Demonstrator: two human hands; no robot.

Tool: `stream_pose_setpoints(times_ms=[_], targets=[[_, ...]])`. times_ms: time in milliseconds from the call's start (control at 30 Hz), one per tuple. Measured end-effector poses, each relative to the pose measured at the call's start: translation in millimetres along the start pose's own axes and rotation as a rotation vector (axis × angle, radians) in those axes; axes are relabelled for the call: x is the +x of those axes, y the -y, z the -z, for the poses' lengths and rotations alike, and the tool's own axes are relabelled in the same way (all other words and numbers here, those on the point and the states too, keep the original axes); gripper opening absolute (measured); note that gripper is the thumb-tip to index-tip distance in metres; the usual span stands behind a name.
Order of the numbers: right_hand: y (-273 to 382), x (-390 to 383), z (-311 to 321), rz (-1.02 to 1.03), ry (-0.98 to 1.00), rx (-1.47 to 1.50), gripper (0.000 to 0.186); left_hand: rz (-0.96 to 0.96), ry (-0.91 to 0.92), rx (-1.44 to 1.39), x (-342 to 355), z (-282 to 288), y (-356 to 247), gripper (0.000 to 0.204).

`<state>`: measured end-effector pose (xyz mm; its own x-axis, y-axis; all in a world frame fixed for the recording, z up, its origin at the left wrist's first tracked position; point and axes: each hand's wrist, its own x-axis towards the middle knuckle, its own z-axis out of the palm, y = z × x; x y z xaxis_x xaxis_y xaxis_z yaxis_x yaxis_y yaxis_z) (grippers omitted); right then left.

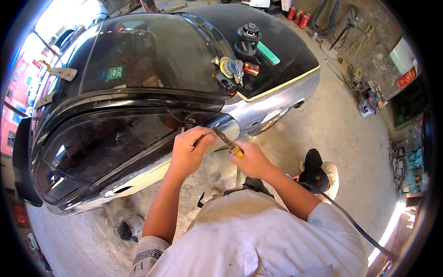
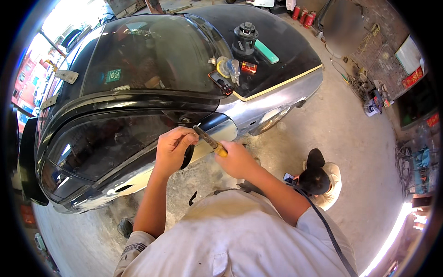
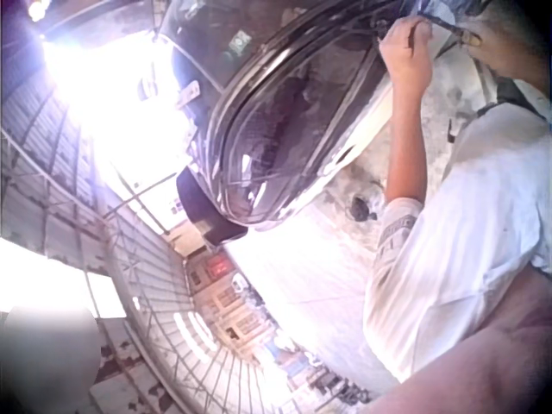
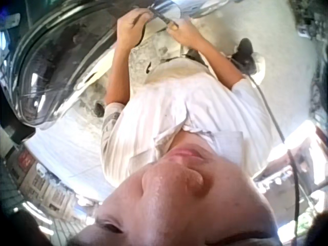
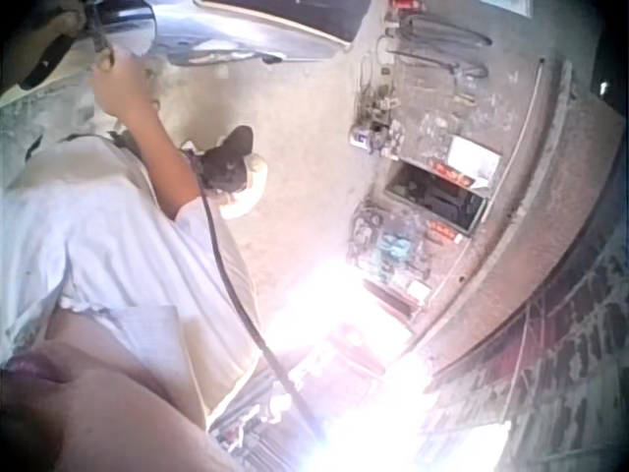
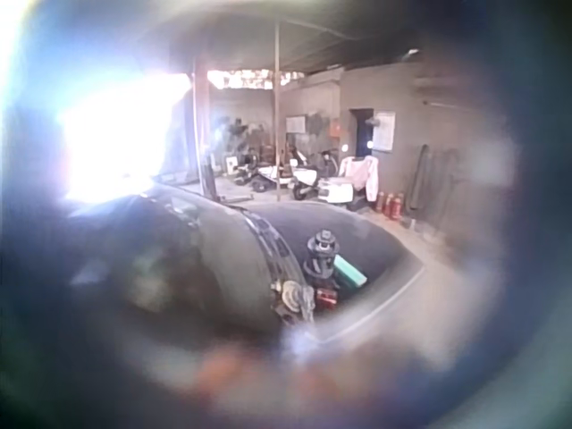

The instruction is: The person uses pliers to remove a small metal pin from a car's side mirror and then from the rear wheel area. They then walk to the front of the car and use their hands to press and adjust a section of the front bumper near the wheel arch.

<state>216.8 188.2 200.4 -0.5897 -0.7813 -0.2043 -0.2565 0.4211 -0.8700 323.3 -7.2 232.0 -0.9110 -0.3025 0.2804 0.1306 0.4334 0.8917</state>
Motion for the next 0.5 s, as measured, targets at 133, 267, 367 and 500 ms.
stream_pose_setpoints(times_ms=[133,267,367,500], targets=[[-11.9,-4.2,-9.8,0.024,0.026,-0.007,0.028,0.159,-0.082,-0.231,-13.3,-12.3,17.1,0.017],[-11.3,-7.0,-12.0,-0.054,0.075,-0.031,0.035,0.217,-0.108,-0.268,-21.2,-17.5,21.9,0.020],[-12.2,-10.3,-12.8,-0.059,0.082,-0.031,0.037,0.242,-0.133,-0.373,-25.9,-20.5,25.9,0.021],[-17.2,-11.1,-14.3,-0.055,0.069,-0.038,0.042,0.237,-0.163,-0.454,-28.7,-16.1,27.1,0.023]])
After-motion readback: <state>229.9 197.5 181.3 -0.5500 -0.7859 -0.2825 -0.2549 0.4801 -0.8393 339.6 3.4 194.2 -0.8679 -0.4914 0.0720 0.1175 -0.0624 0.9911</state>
